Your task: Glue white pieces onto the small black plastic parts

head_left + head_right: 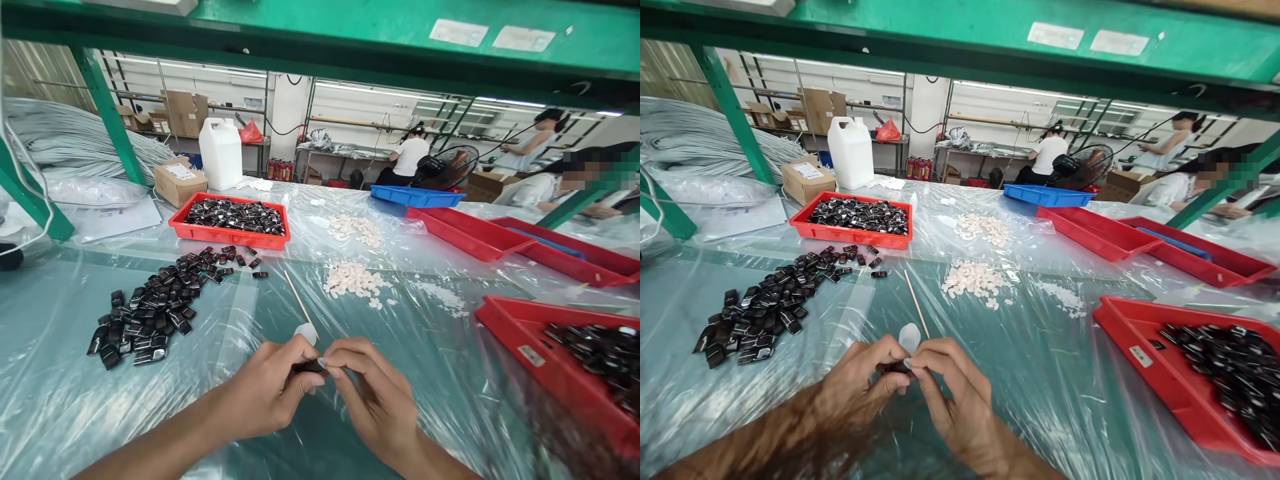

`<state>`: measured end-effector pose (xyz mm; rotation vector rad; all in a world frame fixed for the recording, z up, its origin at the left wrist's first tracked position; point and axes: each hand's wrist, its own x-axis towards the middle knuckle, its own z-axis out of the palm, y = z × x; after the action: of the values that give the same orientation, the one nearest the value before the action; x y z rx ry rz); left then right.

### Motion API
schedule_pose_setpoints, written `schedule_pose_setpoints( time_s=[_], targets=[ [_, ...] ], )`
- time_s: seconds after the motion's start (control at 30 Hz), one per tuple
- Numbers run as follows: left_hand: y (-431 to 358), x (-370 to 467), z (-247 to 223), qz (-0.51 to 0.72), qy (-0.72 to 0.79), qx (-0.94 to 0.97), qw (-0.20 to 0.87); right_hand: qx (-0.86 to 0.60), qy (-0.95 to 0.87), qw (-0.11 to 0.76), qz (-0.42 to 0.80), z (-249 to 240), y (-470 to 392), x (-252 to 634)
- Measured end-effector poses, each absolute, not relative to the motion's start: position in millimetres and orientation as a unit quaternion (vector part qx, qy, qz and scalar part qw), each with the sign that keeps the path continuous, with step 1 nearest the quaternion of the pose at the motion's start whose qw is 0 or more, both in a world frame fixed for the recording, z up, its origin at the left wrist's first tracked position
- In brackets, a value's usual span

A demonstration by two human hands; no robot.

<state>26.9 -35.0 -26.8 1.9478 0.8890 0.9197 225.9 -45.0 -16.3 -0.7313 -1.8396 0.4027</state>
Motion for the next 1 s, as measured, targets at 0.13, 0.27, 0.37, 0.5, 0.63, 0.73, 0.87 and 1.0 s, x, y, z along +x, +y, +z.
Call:
schedule_pose_setpoints(
  time_s=[0.13,0.27,0.37,0.5,0.63,0.73,0.87,1.0],
  targets=[
    [-35,28,-21,0.363,0.35,0.754,0.421,-0.297,-0.777,0.538,0.14,-15,-44,225],
    [-36,31,-21,0.384,0.326,0.721,0.475,-0.281,-0.781,0.544,0.122,-8,-44,225],
    [-39,32,-22,0.398,0.308,0.701,0.506,-0.283,-0.784,0.539,0.119,-6,-47,226],
    [-42,33,-22,0.402,0.303,0.686,0.525,-0.304,-0.781,0.531,0.127,-2,-50,225],
    [-41,33,-22,0.389,0.3,0.659,0.57,-0.318,-0.787,0.513,0.13,2,-50,224],
    [-36,33,-20,0.383,0.308,0.611,0.62,-0.313,-0.808,0.489,0.101,1,-47,226],
    [-26,27,-12,0.389,0.34,0.601,0.61,-0.32,-0.82,0.463,0.101,-2,-30,234],
    [-2,16,-10,0.408,0.391,0.532,0.631,-0.357,-0.788,0.491,0.106,-8,-2,246]
  ],
)
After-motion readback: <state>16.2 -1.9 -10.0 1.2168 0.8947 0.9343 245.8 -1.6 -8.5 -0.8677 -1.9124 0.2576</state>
